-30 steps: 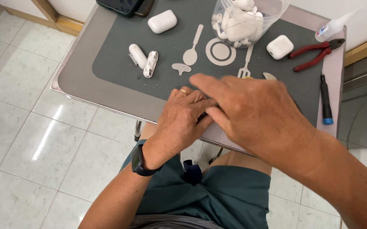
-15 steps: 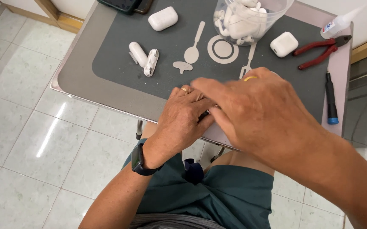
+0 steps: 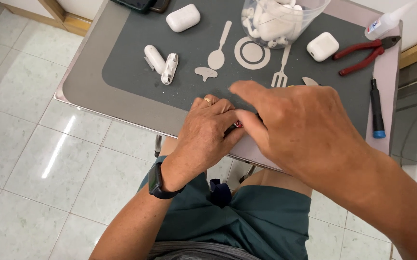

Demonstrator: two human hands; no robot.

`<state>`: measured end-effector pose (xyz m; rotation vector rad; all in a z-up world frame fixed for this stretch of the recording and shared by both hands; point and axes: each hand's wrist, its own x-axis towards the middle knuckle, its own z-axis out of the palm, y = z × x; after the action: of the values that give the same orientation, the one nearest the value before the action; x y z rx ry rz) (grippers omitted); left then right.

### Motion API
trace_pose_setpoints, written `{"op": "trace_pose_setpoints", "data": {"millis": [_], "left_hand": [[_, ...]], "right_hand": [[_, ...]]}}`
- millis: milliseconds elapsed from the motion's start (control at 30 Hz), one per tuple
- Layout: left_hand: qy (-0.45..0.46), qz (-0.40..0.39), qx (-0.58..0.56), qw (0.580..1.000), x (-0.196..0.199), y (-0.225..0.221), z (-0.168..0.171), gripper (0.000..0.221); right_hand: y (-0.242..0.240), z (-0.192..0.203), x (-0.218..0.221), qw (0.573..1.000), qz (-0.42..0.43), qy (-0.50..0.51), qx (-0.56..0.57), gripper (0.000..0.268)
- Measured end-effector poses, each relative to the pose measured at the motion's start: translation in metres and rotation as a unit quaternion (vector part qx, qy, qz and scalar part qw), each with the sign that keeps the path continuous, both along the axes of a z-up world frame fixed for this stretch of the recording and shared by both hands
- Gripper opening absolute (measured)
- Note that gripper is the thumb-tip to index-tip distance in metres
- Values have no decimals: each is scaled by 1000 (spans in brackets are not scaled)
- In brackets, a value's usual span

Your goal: The person is reassembling a small electronic device, specifically fitting a circuit board into a white plastic earbud case and using a precision screwdriver.

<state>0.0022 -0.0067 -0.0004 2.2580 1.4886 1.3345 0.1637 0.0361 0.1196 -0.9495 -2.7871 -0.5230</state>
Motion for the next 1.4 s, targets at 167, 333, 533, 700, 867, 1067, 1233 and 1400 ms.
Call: {"op": "trace_pose_setpoints", "data": {"millis": [167, 333, 533, 700, 867, 1067, 1233, 1400], "left_hand": [[-5, -6, -21, 1000, -2, -1, -1, 10], [3, -2, -6, 1000, -1, -1, 4, 7], [4, -1, 0, 1000, 0, -1, 5, 8], [5, -1, -12, 1000, 0, -2, 3, 10], [21, 10, 7, 1000, 0, -1, 3, 15], [-6, 4, -10, 1000, -1, -4, 10, 16], [-6, -19, 24, 999, -4, -5, 5, 8], [-23, -16, 22, 999, -4, -4, -1, 7]], "right_hand": [[-2, 9, -7, 996, 1, 5, -89, 44], [-2, 12, -5, 993, 13, 7, -117, 52], [-3, 12, -1, 993, -2, 21, -119, 33], [-3, 12, -2, 993, -24, -11, -111, 38], [-6, 18, -4, 979, -20, 40, -201, 66], [-5, 10, -1, 992, 14, 49, -118, 56], [-5, 12, -2, 990, -11, 36, -137, 39], [-5, 12, -1, 984, 17, 57, -169, 63]]}}
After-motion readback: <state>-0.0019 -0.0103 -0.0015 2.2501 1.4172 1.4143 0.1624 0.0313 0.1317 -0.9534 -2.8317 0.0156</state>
